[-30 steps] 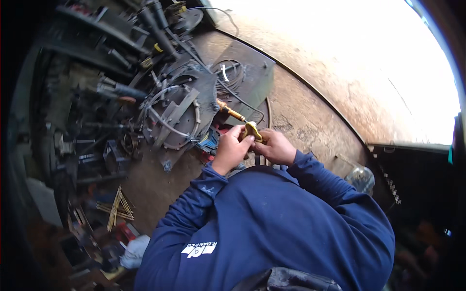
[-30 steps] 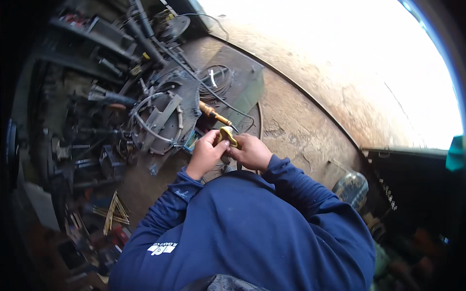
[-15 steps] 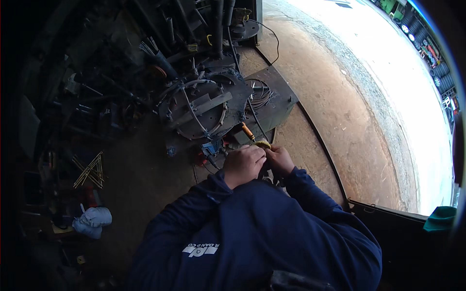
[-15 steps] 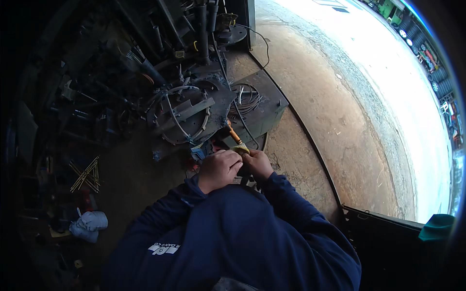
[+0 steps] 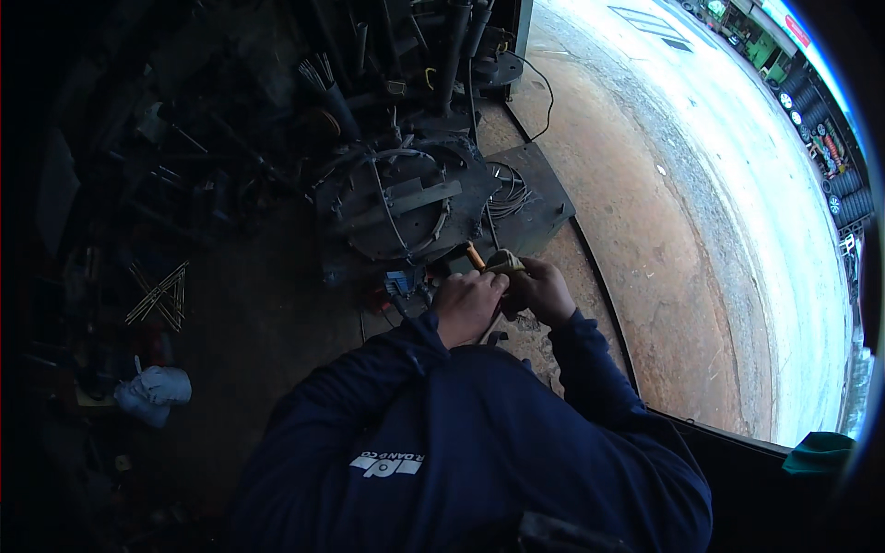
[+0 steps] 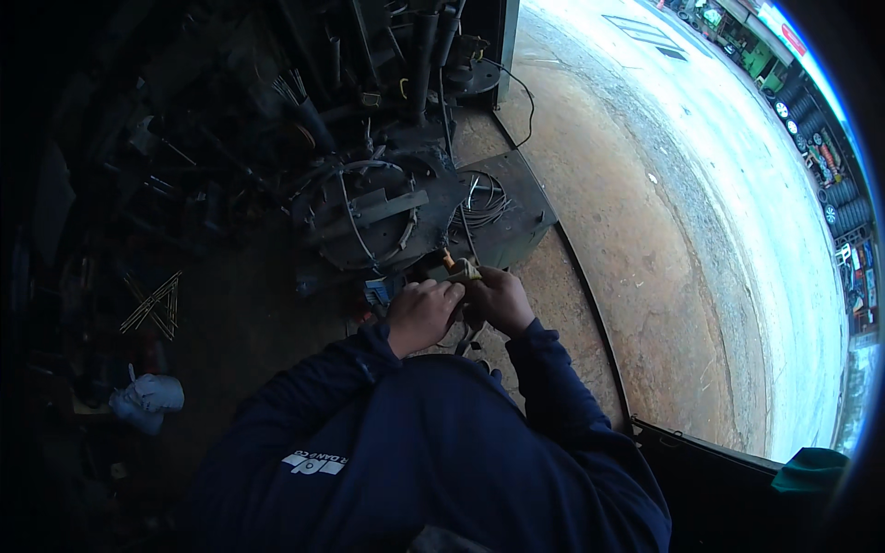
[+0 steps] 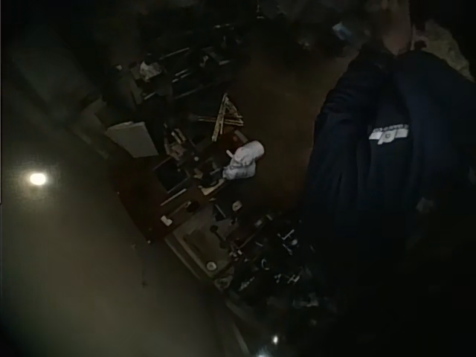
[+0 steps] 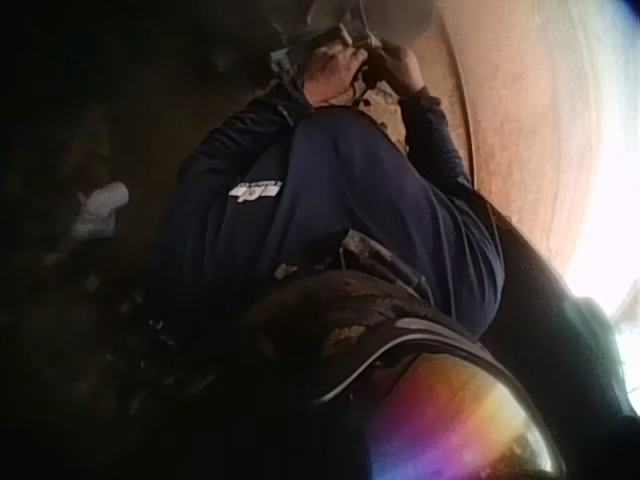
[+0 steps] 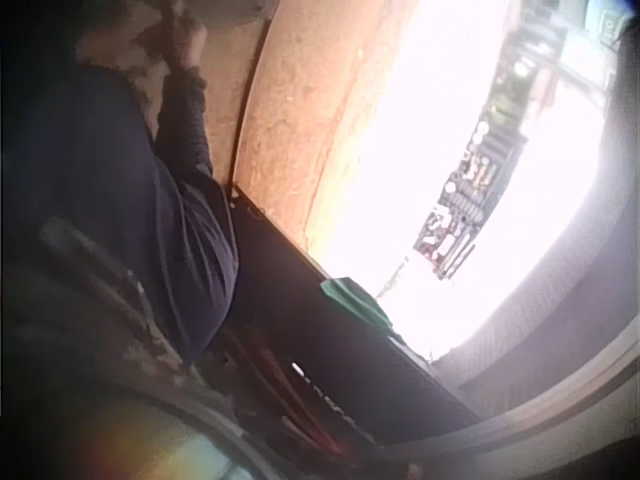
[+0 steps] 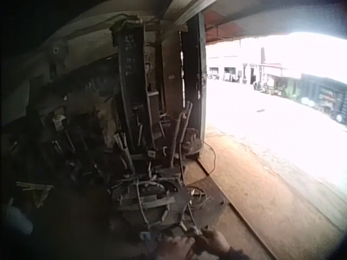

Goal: The person assembles a metal structure by aligning curved metal pieces onto a jig, securing them with locking pliers, and using a hammer to fit components together.

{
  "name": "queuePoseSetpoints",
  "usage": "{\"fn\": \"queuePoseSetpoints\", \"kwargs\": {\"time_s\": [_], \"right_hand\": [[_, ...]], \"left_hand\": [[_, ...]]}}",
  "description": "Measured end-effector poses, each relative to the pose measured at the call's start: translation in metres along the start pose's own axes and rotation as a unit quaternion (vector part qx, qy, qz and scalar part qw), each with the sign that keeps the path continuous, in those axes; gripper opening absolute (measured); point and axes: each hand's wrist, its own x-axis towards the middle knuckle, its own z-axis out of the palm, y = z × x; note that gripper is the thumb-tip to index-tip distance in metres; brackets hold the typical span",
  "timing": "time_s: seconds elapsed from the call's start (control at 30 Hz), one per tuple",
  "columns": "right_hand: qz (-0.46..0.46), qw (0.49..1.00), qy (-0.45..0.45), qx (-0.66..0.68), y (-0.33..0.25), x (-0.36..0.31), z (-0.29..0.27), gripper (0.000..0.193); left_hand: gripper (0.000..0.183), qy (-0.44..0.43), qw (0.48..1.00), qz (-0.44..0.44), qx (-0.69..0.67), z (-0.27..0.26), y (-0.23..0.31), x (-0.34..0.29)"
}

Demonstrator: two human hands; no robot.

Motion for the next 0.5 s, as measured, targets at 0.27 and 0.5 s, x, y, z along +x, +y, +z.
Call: {"fn": "queuePoseSetpoints", "kwargs": {"time_s": [0.27,0.5], "right_hand": [[0.146,0.934,0.032,0.325,-0.019,-0.010,0.021,0.019],[0.098,0.983,-0.139,0.072,-0.067,-0.020,0.018,0.017]], "left_hand": [[0.018,-0.213,0.975,-0.045,-0.037,0.015,-0.014,-0.010],[0.022,0.043,0.512,-0.329,-0.792,0.038,-0.066,0.017]]}}
